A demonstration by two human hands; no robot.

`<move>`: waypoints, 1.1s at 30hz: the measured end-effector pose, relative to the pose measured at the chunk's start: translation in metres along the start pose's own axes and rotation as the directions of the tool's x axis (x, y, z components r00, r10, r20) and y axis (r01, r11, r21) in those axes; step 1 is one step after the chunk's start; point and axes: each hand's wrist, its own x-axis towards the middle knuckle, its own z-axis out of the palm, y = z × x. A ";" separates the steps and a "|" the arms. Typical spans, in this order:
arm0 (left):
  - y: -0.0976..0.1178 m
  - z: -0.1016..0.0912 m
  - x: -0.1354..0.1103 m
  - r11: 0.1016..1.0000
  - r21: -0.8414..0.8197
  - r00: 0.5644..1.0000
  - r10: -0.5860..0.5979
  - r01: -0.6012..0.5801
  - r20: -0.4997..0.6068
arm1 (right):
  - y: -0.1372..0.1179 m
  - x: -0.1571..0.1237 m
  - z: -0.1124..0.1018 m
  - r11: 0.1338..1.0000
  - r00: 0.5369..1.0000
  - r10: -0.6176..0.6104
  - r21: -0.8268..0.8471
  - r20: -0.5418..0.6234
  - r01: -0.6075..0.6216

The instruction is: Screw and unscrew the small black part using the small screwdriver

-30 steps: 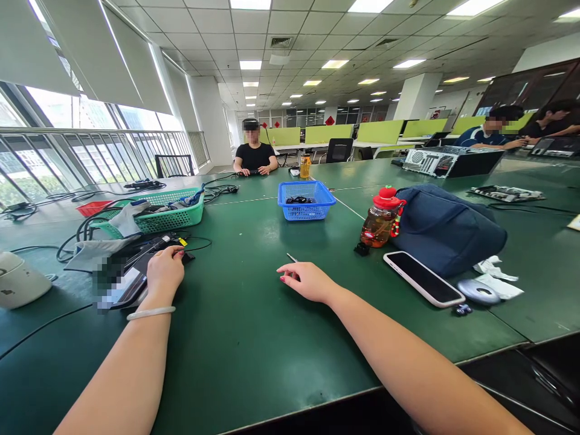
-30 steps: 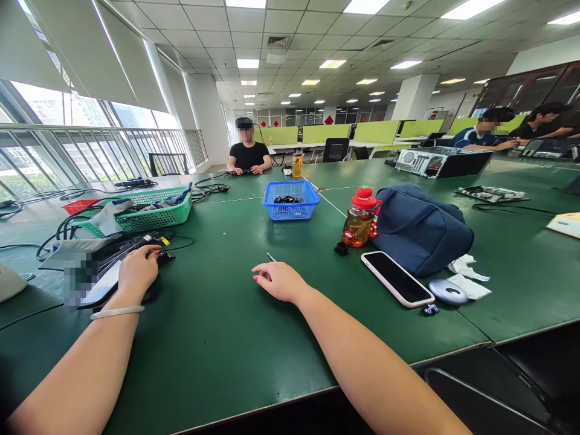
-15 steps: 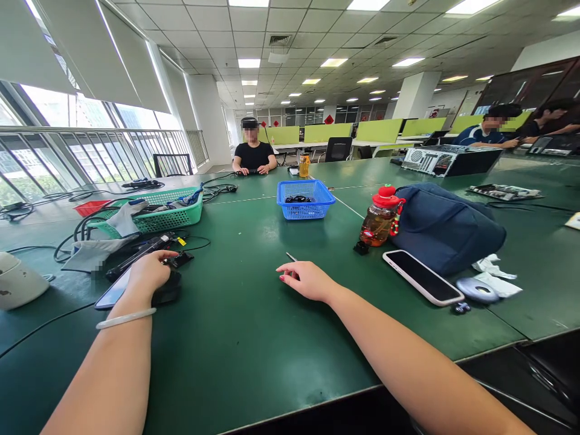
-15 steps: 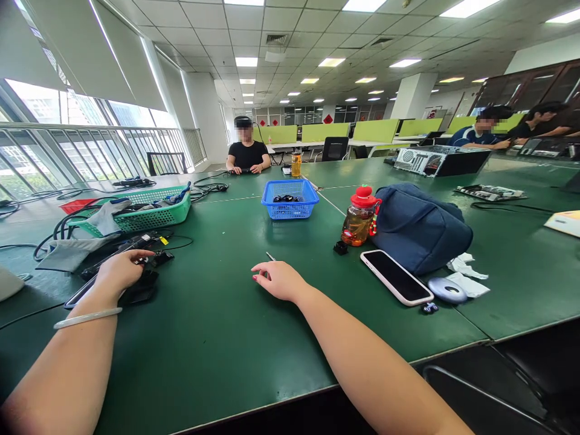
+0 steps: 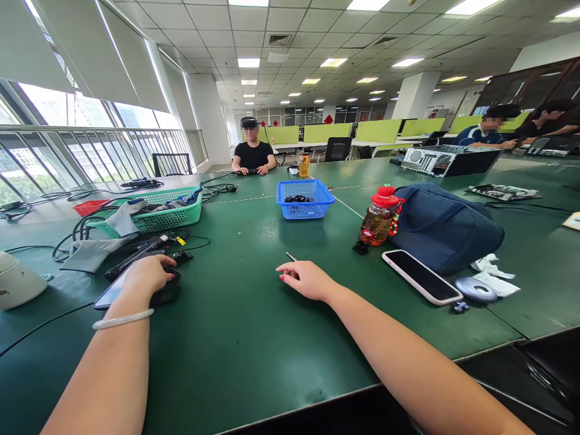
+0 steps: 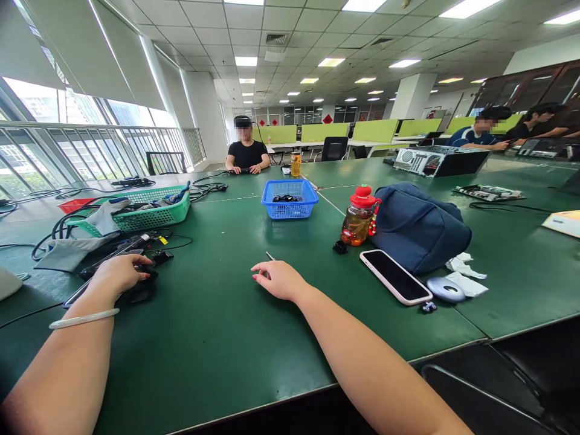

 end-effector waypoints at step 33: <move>-0.011 0.009 0.009 0.998 -0.048 0.998 0.043 -0.040 0.056 | 0.001 -0.001 0.000 1.000 1.000 0.004 0.016 0.006 -0.004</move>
